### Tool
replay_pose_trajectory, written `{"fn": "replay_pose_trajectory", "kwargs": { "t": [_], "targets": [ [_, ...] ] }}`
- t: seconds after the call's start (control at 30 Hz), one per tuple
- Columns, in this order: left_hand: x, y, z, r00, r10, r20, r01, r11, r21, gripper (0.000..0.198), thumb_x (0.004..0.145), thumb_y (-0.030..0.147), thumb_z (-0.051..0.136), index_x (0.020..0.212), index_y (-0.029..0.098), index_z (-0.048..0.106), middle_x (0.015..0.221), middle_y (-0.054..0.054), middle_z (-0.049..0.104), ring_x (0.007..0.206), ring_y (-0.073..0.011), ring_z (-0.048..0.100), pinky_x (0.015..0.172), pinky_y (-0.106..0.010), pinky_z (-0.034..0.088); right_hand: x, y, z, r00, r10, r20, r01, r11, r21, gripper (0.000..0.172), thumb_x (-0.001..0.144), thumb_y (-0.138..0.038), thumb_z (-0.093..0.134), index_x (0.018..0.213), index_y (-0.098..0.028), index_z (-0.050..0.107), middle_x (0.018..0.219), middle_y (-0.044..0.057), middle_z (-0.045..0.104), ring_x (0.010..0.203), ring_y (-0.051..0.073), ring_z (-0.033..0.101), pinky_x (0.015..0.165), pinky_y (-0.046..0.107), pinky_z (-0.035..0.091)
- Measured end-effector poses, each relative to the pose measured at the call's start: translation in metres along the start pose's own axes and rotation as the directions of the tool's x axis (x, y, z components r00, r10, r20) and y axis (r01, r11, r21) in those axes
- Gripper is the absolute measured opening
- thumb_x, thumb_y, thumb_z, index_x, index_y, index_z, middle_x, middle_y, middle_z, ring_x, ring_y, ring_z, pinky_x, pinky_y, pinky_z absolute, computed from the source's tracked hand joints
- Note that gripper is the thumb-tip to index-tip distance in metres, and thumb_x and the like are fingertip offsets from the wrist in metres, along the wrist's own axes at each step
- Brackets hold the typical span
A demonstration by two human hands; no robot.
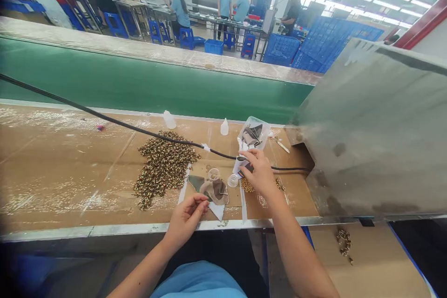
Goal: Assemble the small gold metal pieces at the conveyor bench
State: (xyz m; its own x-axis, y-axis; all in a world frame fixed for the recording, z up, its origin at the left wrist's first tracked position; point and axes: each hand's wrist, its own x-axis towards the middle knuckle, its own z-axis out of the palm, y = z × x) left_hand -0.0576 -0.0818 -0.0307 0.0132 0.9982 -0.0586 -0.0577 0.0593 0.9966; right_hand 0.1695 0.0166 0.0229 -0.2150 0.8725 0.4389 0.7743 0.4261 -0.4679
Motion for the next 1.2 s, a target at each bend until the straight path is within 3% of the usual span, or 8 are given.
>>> {"fn": "replay_pose_trajectory", "kwargs": {
  "t": [0.13, 0.3, 0.43, 0.6, 0.73, 0.87, 1.0, 1.2],
  "targets": [
    [0.000, -0.001, -0.002, 0.999, 0.036, 0.040, -0.038, 0.998, 0.044, 0.017, 0.077, 0.033, 0.062, 0.082, 0.017, 0.064, 0.070, -0.004, 0.065, 0.061, -0.0140, 0.058, 0.059, -0.023, 0.047, 0.015, 0.000, -0.005, 0.997, -0.051, 0.058, 0.045, 0.995, 0.093, 0.014, 0.083, -0.026, 0.053, 0.076, -0.021, 0.064, 0.091, 0.005, 0.061, 0.064, 0.012, 0.056, 0.062, 0.029, 0.049],
    [0.000, 0.002, -0.004, 0.987, 0.134, 0.092, -0.148, 0.973, 0.178, 0.017, 0.082, 0.029, 0.052, 0.082, 0.015, 0.062, 0.069, -0.003, 0.063, 0.057, -0.0115, 0.054, 0.055, -0.020, 0.044, 0.023, -0.005, -0.018, 0.978, -0.060, 0.200, 0.044, 0.995, 0.086, 0.030, 0.078, -0.021, 0.057, 0.107, -0.023, 0.061, 0.111, 0.007, 0.058, 0.054, 0.007, 0.049, 0.058, 0.027, 0.049],
    [0.000, 0.000, -0.004, 0.980, 0.168, 0.109, -0.190, 0.954, 0.234, 0.017, 0.084, 0.027, 0.050, 0.082, 0.015, 0.061, 0.069, -0.003, 0.064, 0.059, -0.0120, 0.057, 0.056, -0.021, 0.046, 0.023, -0.003, -0.014, 0.943, -0.100, 0.319, 0.109, 0.994, -0.010, 0.021, 0.075, -0.014, 0.056, 0.089, -0.024, 0.068, 0.117, 0.007, 0.054, 0.065, 0.010, 0.056, 0.065, 0.029, 0.049],
    [0.000, -0.005, -0.004, 0.978, 0.177, 0.107, -0.198, 0.952, 0.234, 0.016, 0.084, 0.027, 0.050, 0.083, 0.015, 0.061, 0.073, -0.004, 0.065, 0.063, -0.0127, 0.060, 0.059, -0.021, 0.048, 0.021, 0.007, -0.014, 0.963, -0.102, 0.248, 0.072, 0.989, 0.128, 0.017, 0.075, -0.017, 0.054, 0.076, -0.022, 0.069, 0.111, 0.007, 0.058, 0.068, 0.011, 0.057, 0.064, 0.028, 0.049],
    [0.001, -0.006, -0.003, 0.976, 0.186, 0.111, -0.208, 0.949, 0.238, 0.017, 0.085, 0.027, 0.050, 0.083, 0.015, 0.062, 0.072, -0.004, 0.065, 0.063, -0.0127, 0.060, 0.059, -0.021, 0.048, 0.027, 0.012, -0.027, 0.993, 0.105, 0.047, -0.115, 0.914, 0.390, 0.011, 0.075, -0.029, 0.059, 0.076, -0.021, 0.066, 0.090, 0.005, 0.064, 0.064, 0.011, 0.058, 0.053, 0.024, 0.046],
    [0.002, -0.006, -0.003, 0.979, 0.171, 0.108, -0.193, 0.952, 0.238, 0.017, 0.084, 0.028, 0.051, 0.083, 0.015, 0.062, 0.072, -0.004, 0.065, 0.063, -0.0133, 0.060, 0.059, -0.021, 0.048, 0.051, 0.018, -0.034, 0.902, 0.427, -0.071, -0.311, 0.753, 0.579, 0.018, 0.071, -0.035, 0.064, 0.080, -0.020, 0.060, 0.061, -0.004, 0.058, 0.045, 0.008, 0.050, 0.043, 0.020, 0.042],
    [0.002, -0.007, -0.002, 0.983, 0.150, 0.107, -0.170, 0.960, 0.223, 0.017, 0.084, 0.029, 0.051, 0.084, 0.015, 0.062, 0.072, -0.005, 0.065, 0.064, -0.0137, 0.060, 0.060, -0.022, 0.048, 0.085, 0.031, -0.026, 0.824, 0.564, -0.048, -0.406, 0.648, 0.645, 0.016, 0.071, -0.031, 0.065, 0.078, -0.020, 0.056, 0.055, -0.005, 0.058, 0.045, 0.008, 0.054, 0.043, 0.019, 0.045],
    [0.001, -0.006, -0.003, 0.985, 0.135, 0.111, -0.157, 0.962, 0.223, 0.018, 0.084, 0.030, 0.052, 0.083, 0.016, 0.062, 0.070, -0.004, 0.064, 0.062, -0.0132, 0.059, 0.057, -0.021, 0.047, 0.113, 0.057, 0.001, 0.792, 0.610, 0.029, -0.484, 0.598, 0.638, 0.007, 0.075, -0.020, 0.061, 0.074, -0.019, 0.054, 0.061, -0.001, 0.064, 0.055, 0.011, 0.062, 0.056, 0.025, 0.056]
  ]
}}
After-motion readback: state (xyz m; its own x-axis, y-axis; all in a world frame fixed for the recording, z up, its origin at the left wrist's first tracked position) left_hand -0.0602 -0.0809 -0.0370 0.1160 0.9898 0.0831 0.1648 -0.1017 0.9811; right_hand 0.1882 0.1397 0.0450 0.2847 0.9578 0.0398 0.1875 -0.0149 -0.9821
